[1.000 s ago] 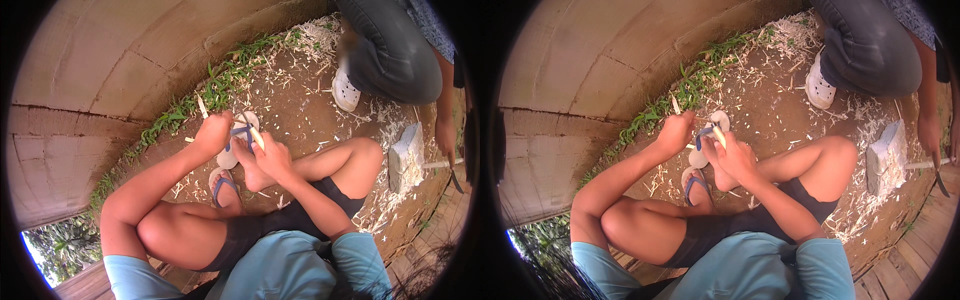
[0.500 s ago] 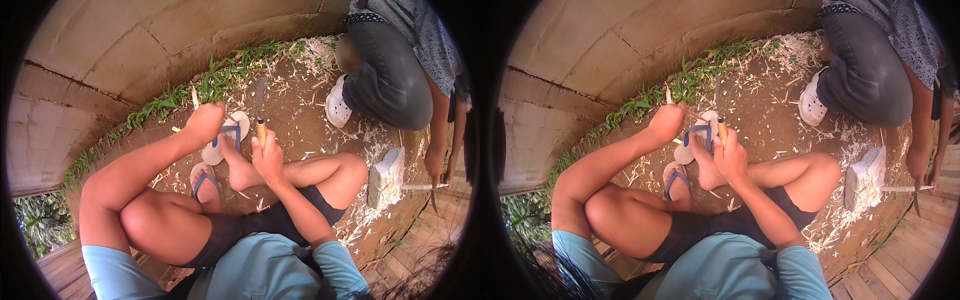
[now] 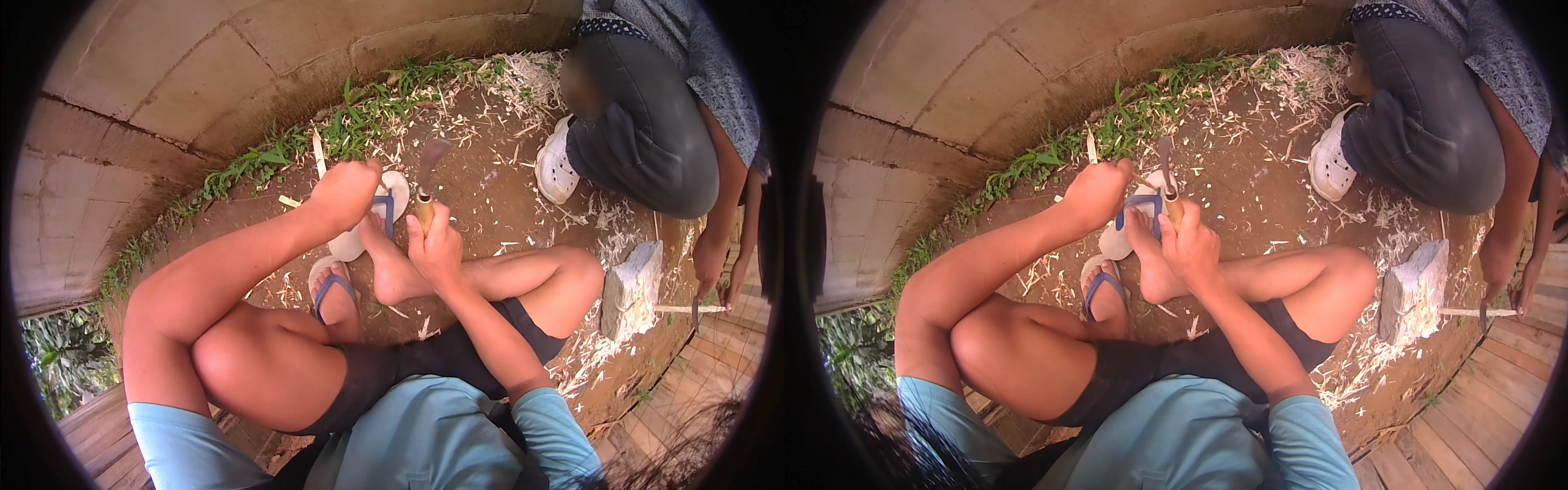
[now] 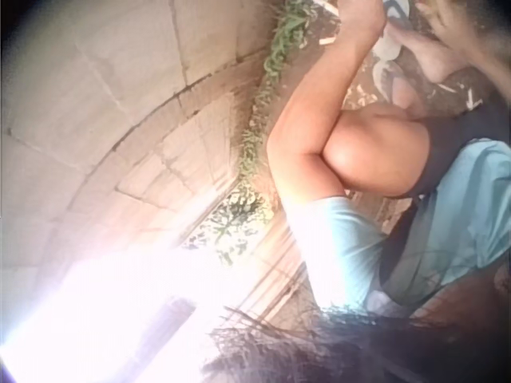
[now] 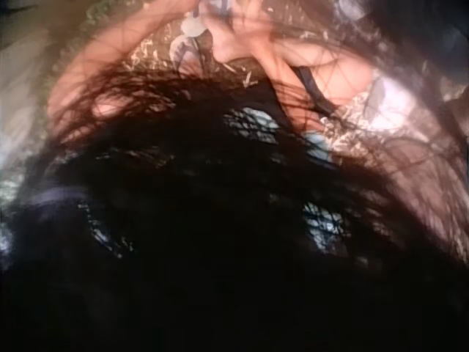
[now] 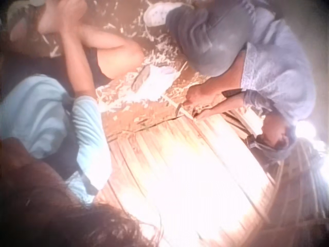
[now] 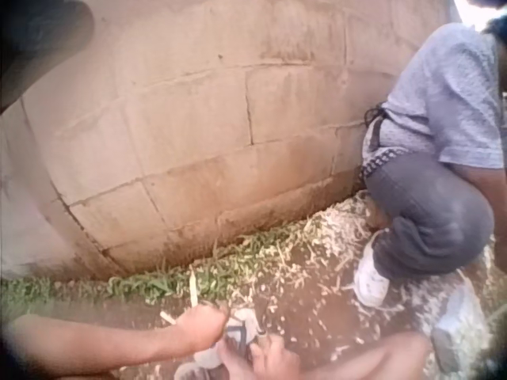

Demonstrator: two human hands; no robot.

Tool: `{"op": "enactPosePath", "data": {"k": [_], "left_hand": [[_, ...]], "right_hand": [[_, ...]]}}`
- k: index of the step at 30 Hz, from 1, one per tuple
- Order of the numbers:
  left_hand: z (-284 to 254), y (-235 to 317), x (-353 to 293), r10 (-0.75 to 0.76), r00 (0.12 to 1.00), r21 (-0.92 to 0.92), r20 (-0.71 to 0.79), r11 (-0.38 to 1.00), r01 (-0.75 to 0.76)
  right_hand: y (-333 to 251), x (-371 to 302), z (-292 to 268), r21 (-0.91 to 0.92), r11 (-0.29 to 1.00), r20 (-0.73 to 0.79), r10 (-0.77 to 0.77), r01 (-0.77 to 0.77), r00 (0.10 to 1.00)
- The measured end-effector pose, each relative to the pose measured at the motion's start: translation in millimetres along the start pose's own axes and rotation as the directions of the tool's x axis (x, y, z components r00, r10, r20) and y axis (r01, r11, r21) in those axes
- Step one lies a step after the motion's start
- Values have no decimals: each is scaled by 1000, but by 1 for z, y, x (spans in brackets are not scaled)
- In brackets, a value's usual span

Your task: The person sits on the ground and uses a curved knife to shave thin strips from a bamboo stick. They hold the stick with their left hand and pull the knife along its length with their right hand, creating wood shavings. Another person is visible nearby performing a similar task.

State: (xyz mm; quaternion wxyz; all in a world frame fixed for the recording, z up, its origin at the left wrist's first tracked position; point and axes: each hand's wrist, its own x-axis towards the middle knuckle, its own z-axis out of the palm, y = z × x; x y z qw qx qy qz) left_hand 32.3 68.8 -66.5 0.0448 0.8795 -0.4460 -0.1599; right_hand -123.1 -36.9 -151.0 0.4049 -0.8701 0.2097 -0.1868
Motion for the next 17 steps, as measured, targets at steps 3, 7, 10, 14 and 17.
{"op": "enactPosePath", "data": {"k": [3,7,10,14,17], "left_hand": [[4,6,-1,42,999,26,-14,999,-41],[-3,6,-4,14,1000,52,19,999,-15],[2,-5,-3,-31,999,35,7,999,31],[10,-9,5,-6,999,8,-44,1000,7],[14,-12,2,-23,997,26,-70,999,25]], "right_hand": [[28,-2,15,-304,944,383,242,-126,892],[9,11,3,-351,924,431,301,-149,850],[-12,14,-11,20,983,154,176,-181,972],[10,6,4,211,970,63,109,-119,992],[21,9,12,-498,828,601,545,-259,585]]}}
